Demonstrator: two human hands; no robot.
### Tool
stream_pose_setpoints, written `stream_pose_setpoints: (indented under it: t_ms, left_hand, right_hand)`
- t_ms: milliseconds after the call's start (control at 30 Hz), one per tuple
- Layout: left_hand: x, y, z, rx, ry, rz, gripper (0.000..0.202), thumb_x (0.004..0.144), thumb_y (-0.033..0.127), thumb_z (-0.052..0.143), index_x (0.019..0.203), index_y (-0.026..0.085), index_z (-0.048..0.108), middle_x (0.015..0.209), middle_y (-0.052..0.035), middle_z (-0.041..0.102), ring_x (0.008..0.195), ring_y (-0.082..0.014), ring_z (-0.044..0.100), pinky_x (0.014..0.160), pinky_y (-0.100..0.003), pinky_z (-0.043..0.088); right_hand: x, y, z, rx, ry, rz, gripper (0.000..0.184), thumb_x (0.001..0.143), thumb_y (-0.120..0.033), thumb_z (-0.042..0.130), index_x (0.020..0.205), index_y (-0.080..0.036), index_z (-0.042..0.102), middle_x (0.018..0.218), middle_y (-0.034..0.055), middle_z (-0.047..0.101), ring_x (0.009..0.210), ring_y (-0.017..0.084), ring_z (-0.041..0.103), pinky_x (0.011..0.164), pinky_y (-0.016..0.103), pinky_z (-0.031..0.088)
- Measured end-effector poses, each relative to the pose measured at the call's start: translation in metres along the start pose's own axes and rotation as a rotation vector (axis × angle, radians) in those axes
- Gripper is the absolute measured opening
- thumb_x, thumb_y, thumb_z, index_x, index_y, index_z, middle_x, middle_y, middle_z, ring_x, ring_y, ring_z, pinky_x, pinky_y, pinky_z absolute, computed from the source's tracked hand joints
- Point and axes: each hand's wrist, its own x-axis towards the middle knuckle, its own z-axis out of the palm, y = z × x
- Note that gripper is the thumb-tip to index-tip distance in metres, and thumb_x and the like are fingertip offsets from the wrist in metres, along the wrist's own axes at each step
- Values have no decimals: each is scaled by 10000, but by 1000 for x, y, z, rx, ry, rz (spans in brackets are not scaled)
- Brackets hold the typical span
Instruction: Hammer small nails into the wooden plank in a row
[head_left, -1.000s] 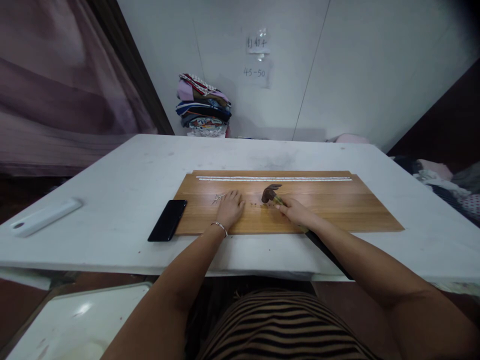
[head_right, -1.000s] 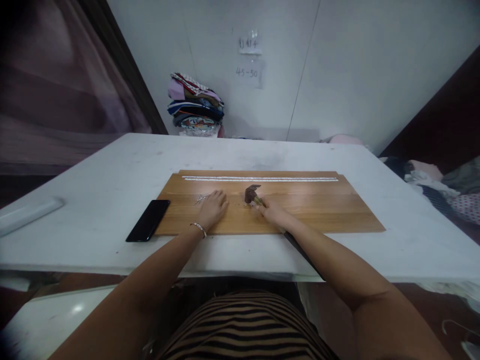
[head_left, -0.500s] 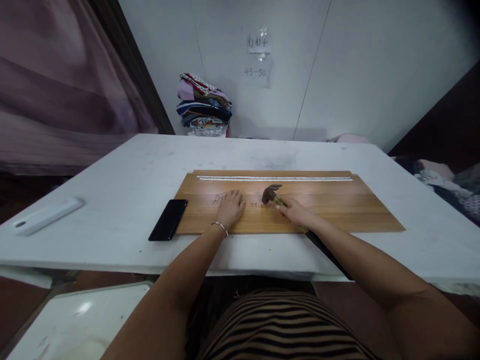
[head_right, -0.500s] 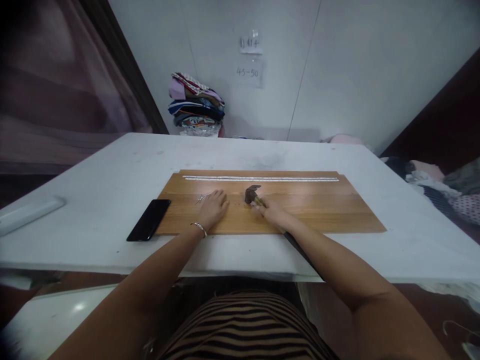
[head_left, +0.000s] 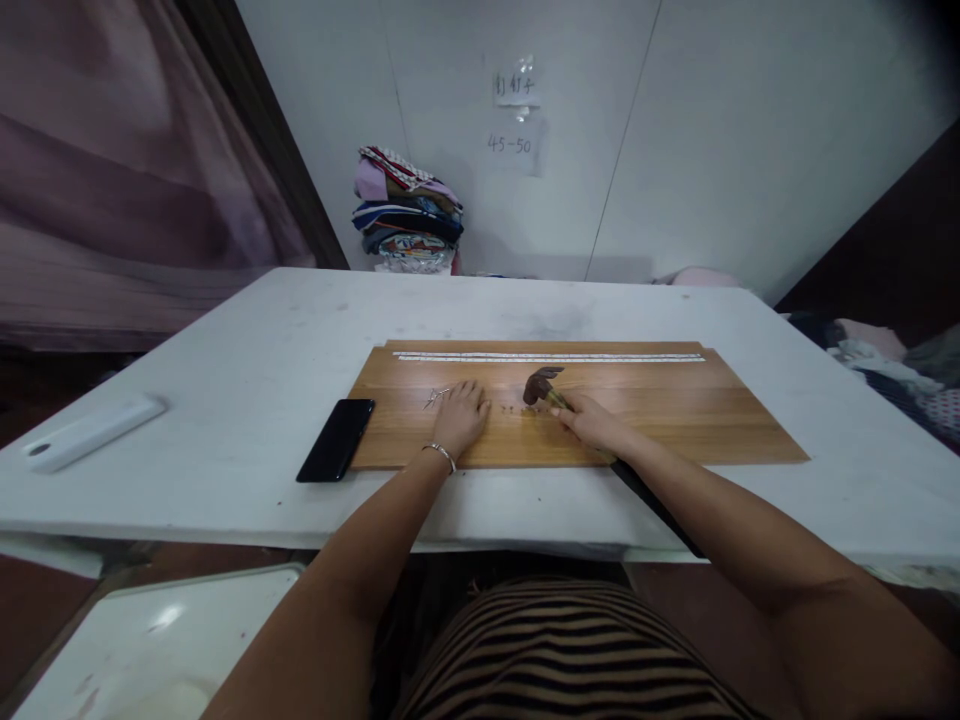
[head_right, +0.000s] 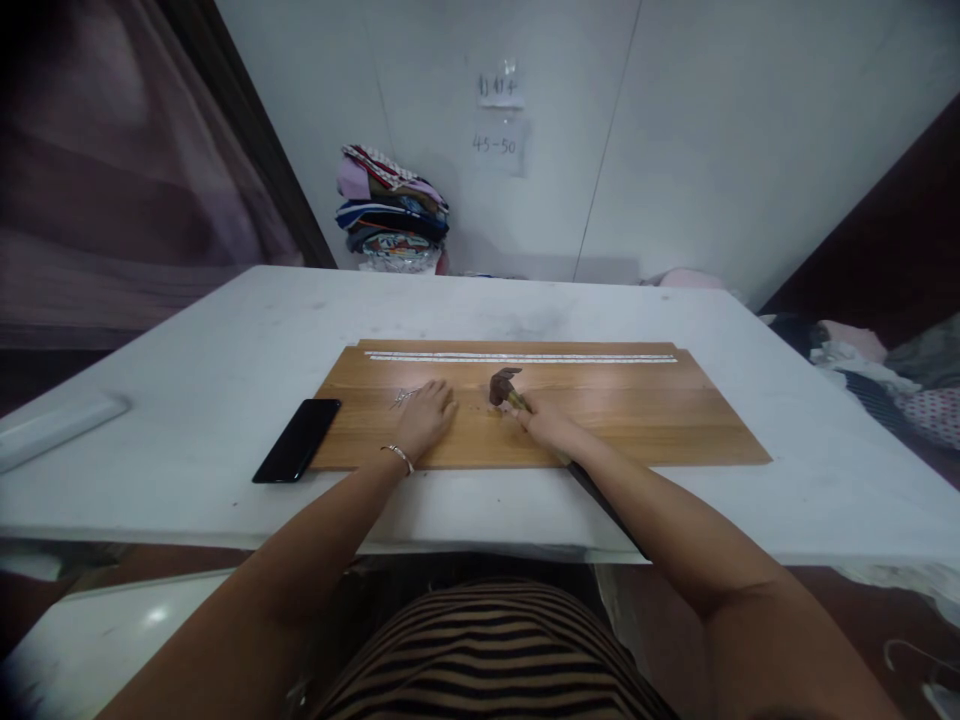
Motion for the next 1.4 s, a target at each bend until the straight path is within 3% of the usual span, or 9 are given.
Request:
stream_pose_setpoints:
  t_ms: [1400]
  left_hand:
    - [-1,0,1,-2,5,8,242,1012,296,457,1124,194,646,1381,-143,636,1340,-288,523,1116,-443,417]
  right_hand:
    - [1,3,3,14,6,-22,105,923,-255,555,943,-178,624,703,-9,571,643,144,499,637,257,420]
